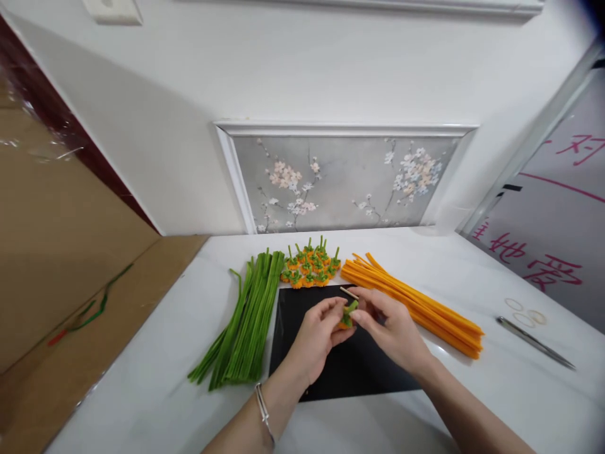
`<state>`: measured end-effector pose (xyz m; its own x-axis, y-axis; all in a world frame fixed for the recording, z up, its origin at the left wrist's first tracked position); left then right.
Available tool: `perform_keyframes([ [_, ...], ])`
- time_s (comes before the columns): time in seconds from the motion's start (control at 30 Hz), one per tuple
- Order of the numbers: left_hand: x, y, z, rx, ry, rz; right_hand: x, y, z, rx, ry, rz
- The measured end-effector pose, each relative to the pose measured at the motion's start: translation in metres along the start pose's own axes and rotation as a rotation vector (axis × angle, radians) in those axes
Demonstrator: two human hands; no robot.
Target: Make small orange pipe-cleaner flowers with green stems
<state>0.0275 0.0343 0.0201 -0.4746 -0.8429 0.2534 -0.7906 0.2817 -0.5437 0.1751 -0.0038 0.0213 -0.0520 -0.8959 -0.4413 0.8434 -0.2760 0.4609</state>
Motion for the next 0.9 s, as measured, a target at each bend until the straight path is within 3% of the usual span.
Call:
perform_keyframes([
  [0.1, -0.001, 0.002, 0.008, -0.043, -0.004, 0.014, 0.002, -0.005, -0.001, -0.012, -0.016, -0.008],
  [0.3, -0.008, 0.014, 0.015, -0.071, -0.049, -0.114, -0.007, -0.003, -0.008, -0.005, -0.102, -0.057],
  [0.43, -0.013, 0.019, 0.017, -0.122, -0.050, -0.172, -0.021, -0.005, -0.019, 0.019, -0.080, -0.079],
  [0.63, -0.016, 0.025, 0.014, -0.058, -0.131, -0.231, -0.053, -0.020, -0.033, 0.327, -0.070, -0.087],
  [0.9, -0.022, 0.038, 0.013, -0.077, -0.161, -0.265, -0.078, -0.044, -0.045, 0.508, -0.061, -0.007],
])
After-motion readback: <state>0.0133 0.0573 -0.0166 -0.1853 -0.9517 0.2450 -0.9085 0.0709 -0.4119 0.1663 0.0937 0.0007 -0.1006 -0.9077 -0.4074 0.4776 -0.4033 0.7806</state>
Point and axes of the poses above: each hand's wrist, its own x-axis away from the middle knuckle, its own y-axis out of the back of the hand, z = x × y, the point moved 1 cm from there along -x, towards the middle knuckle, and after that the axes turned 4 degrees about x, right-handed, at the moved point
